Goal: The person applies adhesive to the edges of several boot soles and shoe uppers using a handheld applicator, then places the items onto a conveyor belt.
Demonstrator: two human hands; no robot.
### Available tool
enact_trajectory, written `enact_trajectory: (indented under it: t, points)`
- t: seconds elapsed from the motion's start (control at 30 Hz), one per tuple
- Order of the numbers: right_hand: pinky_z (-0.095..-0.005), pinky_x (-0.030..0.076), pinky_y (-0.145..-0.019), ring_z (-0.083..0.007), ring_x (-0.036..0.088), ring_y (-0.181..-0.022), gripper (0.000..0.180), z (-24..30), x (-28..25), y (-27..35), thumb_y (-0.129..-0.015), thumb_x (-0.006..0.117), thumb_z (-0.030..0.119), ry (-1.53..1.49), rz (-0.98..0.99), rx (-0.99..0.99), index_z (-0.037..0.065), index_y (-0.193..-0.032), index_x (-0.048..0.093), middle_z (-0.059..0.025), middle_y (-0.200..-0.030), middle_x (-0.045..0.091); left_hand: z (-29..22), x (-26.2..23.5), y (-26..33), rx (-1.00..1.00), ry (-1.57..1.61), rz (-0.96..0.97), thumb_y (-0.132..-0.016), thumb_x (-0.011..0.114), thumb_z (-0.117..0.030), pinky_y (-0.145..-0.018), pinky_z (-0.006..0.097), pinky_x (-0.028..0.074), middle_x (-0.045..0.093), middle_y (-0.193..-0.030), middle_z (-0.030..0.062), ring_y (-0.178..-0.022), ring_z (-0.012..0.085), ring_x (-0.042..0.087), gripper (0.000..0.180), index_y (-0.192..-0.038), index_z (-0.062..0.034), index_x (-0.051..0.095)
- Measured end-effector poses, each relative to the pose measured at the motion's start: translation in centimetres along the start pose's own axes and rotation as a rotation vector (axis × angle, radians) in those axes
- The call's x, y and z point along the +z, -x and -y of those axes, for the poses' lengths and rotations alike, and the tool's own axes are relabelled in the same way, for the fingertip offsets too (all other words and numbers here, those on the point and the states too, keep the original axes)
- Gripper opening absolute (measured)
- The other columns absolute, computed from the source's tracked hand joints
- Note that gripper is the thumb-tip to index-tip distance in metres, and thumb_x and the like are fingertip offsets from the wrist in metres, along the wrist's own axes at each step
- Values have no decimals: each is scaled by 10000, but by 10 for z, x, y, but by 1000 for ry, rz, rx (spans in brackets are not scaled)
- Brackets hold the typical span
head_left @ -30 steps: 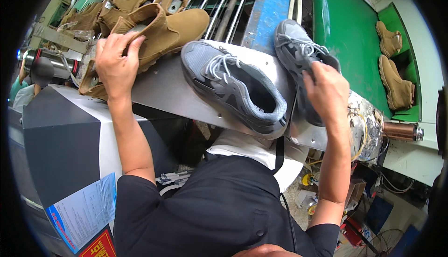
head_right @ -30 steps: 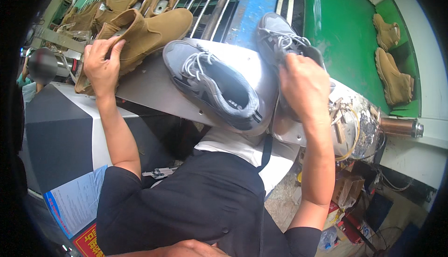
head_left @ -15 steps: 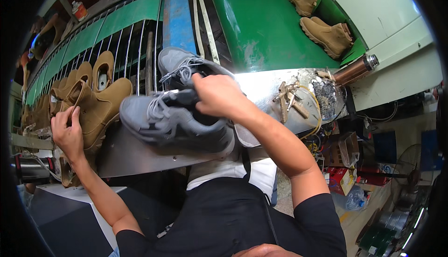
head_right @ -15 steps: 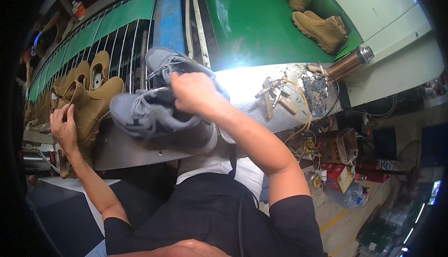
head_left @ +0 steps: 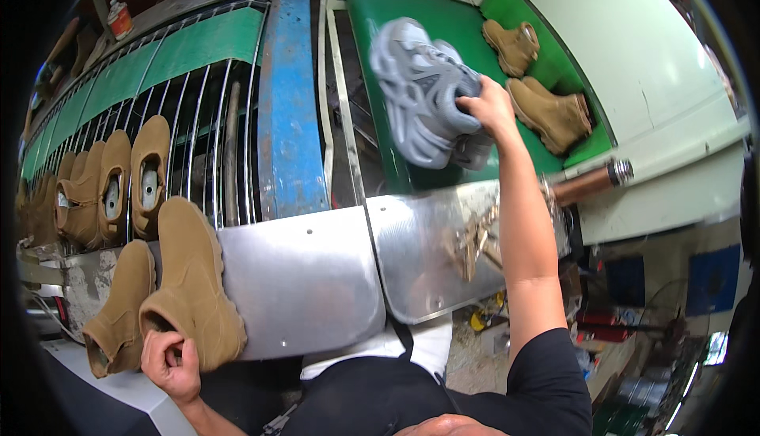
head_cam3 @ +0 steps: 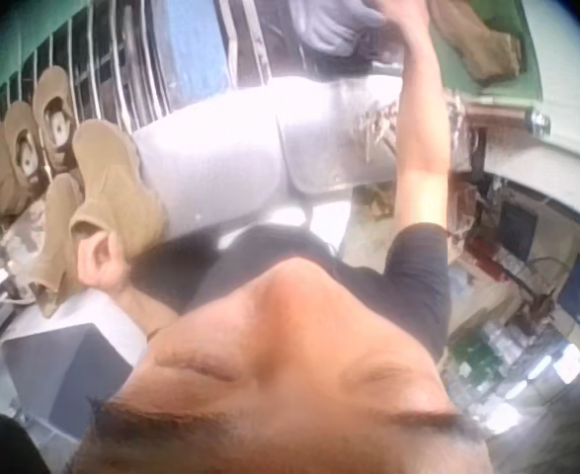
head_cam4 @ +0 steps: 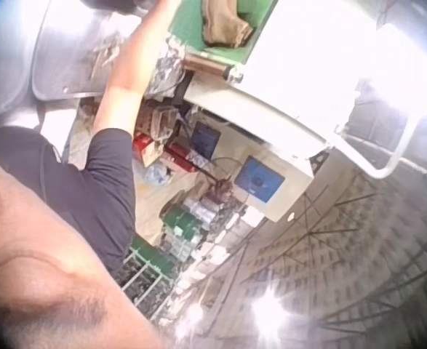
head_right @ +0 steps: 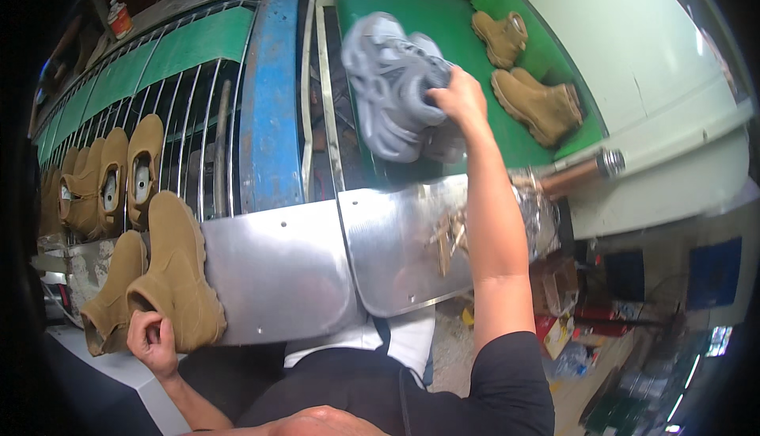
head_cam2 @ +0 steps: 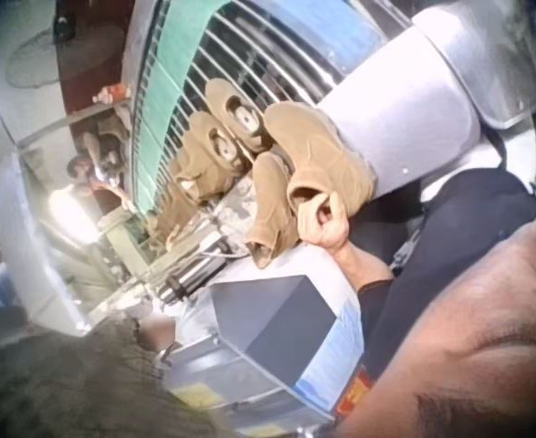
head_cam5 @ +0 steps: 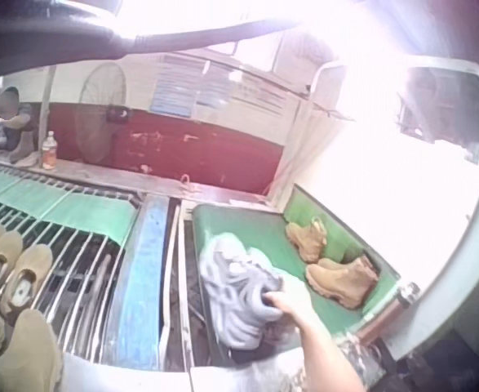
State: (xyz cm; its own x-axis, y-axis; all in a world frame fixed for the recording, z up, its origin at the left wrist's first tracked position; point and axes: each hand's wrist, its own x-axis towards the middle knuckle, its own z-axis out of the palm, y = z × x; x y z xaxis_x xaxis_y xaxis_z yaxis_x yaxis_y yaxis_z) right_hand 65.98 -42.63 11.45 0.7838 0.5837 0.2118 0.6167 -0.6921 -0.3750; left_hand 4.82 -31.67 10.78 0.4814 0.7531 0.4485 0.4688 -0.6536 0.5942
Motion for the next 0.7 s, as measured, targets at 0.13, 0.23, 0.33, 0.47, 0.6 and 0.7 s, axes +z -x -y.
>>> enact_trajectory:
  t: [0.13,0.23,0.33,0.47,0.6,0.7]
  points:
    - [-437,519,-818,-357,682,-946,445,-95,29,-137,-676,792,308,13,40,122,-31,-953,711,-235,-963,698,20,5,6,11,7,-2,-790,689,-389,-485,302,238,438,-584,17,-498,145,323,366,-716,-53,565]
    - [-443,499,-909,-363,636,-1093,455,-136,44,-222,-768,695,348,155,-15,344,-29,-1023,700,-245,-1102,669,57,-13,43,-15,-48,35,-816,660,-404,-601,321,351,504,-771,68,-660,200,445,377,-852,-38,575]
    - [-404,464,-611,-211,600,-704,304,-204,3,-316,-781,682,229,-66,-319,172,-74,-800,684,-127,-748,647,133,-32,110,3,-13,-74,-834,614,-571,-911,415,408,544,-1145,175,-1038,309,539,658,-1138,11,570]
    - [-297,476,-711,-184,592,-767,450,-80,83,-310,-784,669,127,-587,-52,122,-30,-1205,629,-81,-935,668,118,-81,149,-118,-123,-5,-840,605,-572,-931,416,398,528,-1181,185,-1067,306,524,664,-1144,17,566]
    - [-333,467,-945,-251,623,-1096,574,-112,95,-301,-780,716,193,-285,-73,-136,-5,-1299,571,-164,-1210,651,152,-103,150,-133,1,133,-845,597,-574,-950,418,388,512,-1218,195,-1097,303,510,671,-1151,22,562]
    - [-342,459,-973,-258,609,-1143,581,-103,74,-272,-787,722,211,-248,-86,-222,8,-1308,564,-182,-1232,636,128,-82,140,-145,-40,73,-854,589,-542,-949,422,391,517,-1208,196,-1090,303,512,640,-1147,27,562]
